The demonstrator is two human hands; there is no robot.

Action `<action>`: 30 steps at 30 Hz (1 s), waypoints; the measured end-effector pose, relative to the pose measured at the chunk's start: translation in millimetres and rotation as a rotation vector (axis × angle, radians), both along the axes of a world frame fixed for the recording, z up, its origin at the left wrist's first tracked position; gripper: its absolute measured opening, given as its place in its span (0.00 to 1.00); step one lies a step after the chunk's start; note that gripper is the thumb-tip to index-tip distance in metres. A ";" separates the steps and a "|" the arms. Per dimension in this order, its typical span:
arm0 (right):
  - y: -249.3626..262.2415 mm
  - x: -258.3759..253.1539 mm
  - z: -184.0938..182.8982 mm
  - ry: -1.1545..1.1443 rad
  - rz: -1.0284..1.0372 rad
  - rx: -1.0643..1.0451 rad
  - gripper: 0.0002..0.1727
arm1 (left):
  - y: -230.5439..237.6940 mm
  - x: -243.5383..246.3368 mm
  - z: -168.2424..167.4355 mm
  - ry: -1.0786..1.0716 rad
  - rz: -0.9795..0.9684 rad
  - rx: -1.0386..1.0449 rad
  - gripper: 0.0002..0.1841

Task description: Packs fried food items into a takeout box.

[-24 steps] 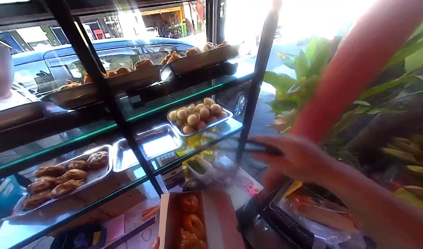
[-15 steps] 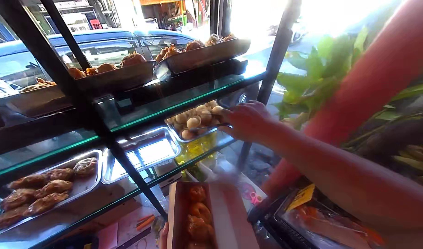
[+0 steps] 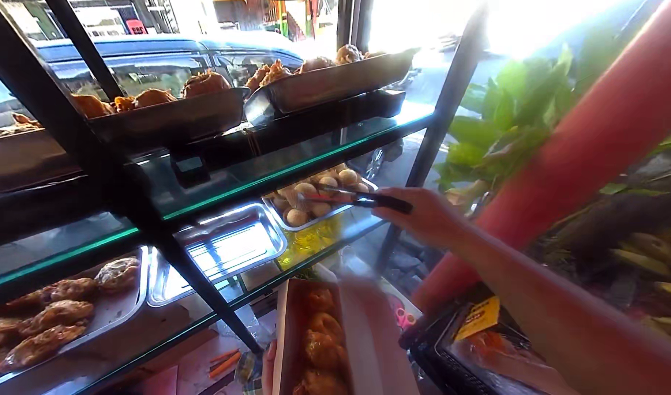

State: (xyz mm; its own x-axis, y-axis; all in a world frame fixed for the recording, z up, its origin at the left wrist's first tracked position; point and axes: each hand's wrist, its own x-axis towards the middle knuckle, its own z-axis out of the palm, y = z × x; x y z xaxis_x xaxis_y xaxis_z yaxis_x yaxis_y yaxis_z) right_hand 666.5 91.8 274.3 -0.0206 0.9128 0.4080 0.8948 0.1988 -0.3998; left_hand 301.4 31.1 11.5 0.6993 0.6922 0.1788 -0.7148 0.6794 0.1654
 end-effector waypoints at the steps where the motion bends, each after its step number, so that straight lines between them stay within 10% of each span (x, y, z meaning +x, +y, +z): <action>1: -13.7 -3.6 -13.0 0.070 0.018 0.041 0.20 | -0.2 2.7 -0.3 -0.003 0.001 -0.007 0.31; 9: -112.0 -44.1 -144.2 -0.186 0.094 0.285 0.27 | -9.2 6.4 -8.4 0.003 -0.016 -0.096 0.33; 14: -117.9 -47.8 -163.8 -0.353 0.110 0.297 0.27 | -10.5 7.6 -18.5 0.018 -0.074 -0.150 0.35; 21: -100.7 -53.9 -137.4 -0.428 0.216 0.061 0.28 | -2.9 7.0 -21.5 0.004 -0.025 -0.025 0.30; 25: -87.5 -25.2 -70.2 -0.064 0.253 -0.347 0.27 | -4.2 2.9 -25.8 0.001 -0.022 -0.035 0.32; 30: -43.0 6.9 -1.5 -0.263 -0.049 0.109 0.30 | 1.7 5.7 -5.9 -0.039 0.041 -0.030 0.27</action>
